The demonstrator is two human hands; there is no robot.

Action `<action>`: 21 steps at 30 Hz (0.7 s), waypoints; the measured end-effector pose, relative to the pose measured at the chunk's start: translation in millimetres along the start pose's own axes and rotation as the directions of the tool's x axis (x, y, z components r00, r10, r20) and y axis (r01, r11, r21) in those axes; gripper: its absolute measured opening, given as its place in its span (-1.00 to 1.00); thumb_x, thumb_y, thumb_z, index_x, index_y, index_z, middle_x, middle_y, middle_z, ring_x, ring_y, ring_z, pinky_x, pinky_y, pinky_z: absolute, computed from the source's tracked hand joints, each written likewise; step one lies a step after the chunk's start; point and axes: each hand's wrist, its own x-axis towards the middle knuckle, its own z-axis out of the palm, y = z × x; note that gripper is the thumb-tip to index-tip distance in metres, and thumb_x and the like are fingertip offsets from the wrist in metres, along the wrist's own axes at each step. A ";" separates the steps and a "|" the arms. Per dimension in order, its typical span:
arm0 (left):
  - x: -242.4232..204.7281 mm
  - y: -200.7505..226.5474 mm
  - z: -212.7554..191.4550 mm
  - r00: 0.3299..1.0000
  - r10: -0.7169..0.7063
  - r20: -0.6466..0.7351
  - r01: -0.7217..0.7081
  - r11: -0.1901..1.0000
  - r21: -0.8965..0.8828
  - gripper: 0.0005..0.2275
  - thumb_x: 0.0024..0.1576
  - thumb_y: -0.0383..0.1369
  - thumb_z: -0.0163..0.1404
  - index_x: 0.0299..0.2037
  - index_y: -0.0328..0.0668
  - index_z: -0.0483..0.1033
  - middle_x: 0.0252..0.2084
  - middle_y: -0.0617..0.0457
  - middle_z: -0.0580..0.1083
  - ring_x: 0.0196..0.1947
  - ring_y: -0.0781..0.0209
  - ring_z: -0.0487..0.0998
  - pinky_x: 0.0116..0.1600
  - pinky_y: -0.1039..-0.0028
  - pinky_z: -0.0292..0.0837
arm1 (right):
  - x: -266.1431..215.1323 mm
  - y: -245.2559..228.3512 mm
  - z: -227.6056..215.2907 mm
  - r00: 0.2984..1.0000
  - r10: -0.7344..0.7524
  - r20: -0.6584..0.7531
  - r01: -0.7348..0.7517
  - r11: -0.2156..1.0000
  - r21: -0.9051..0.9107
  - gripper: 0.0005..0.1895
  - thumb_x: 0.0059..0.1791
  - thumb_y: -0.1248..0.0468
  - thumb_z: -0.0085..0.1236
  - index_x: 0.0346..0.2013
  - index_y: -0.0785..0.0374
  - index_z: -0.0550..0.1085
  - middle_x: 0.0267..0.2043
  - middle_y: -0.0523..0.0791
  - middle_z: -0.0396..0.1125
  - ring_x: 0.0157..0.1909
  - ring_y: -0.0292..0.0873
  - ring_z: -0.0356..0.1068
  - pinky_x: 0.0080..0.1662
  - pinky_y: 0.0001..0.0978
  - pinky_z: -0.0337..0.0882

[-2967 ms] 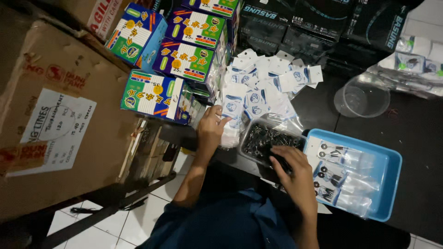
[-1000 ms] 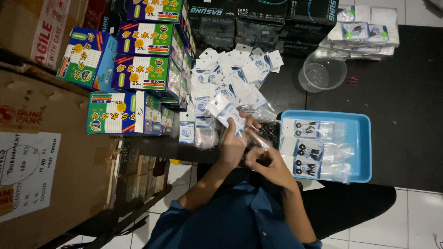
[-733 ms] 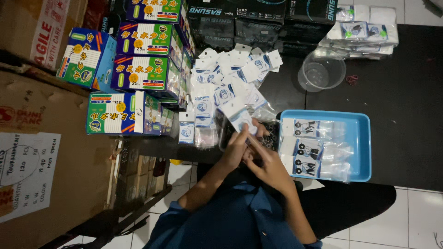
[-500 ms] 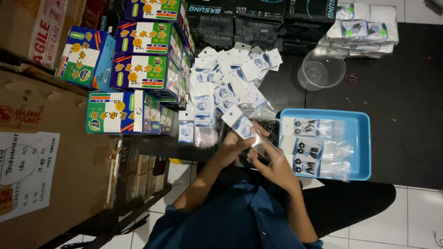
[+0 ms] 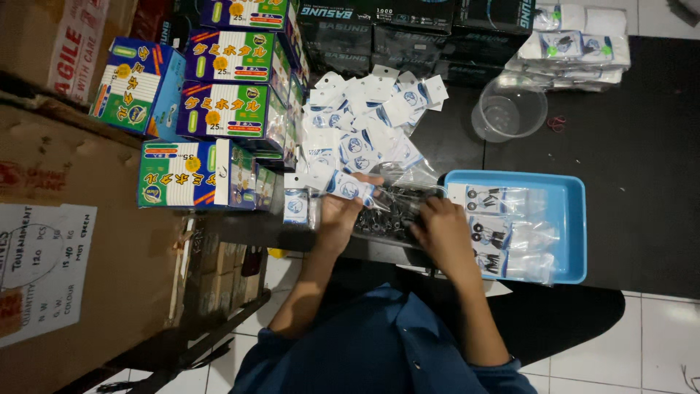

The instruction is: The person sits on the floor and repeatedly picks small black fishing hardware from a metal tray, places each piece into a clear plastic bag with a printed header card, and sets the sealed bag into a blue tray. The person continues this one-at-a-time packing process throughout the clip.

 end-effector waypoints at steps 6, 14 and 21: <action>-4.8 -2.9 -8.7 0.999 -0.024 -0.041 0.024 1.000 -0.010 -0.55 0.19 -0.22 0.10 0.17 -0.40 0.35 0.14 -0.35 0.47 -0.01 0.16 0.55 -0.03 0.58 0.46 | 7.8 4.9 36.1 0.992 -0.014 -0.124 0.019 0.999 0.038 -0.88 -0.15 0.18 0.32 -0.34 0.06 0.60 -0.24 -0.17 0.42 -0.14 -0.02 0.44 -0.05 -0.19 0.41; -4.6 -2.3 -8.0 0.998 -0.015 -0.056 0.012 0.998 -0.055 -0.56 0.17 -0.23 0.13 0.12 -0.40 0.35 0.12 -0.38 0.48 -0.02 0.13 0.56 -0.02 0.58 0.46 | 1.7 -22.9 -44.4 0.983 0.136 -0.127 -0.054 0.862 0.505 -0.89 -0.12 0.24 0.38 -0.38 0.13 0.58 -0.43 -0.07 0.41 -0.30 0.11 0.50 -0.21 -0.15 0.46; -5.4 0.8 -1.7 0.999 -0.006 -0.032 0.005 0.999 -0.034 -0.54 0.15 -0.23 0.15 0.14 -0.39 0.34 0.13 -0.38 0.47 0.00 0.15 0.56 0.00 0.59 0.48 | -9.7 -15.2 -39.9 0.920 0.375 -0.111 -0.062 0.421 0.905 -0.88 -0.13 0.32 0.45 -0.34 0.20 0.63 -0.59 -0.13 0.45 -0.48 -0.31 0.40 -0.24 -0.51 0.43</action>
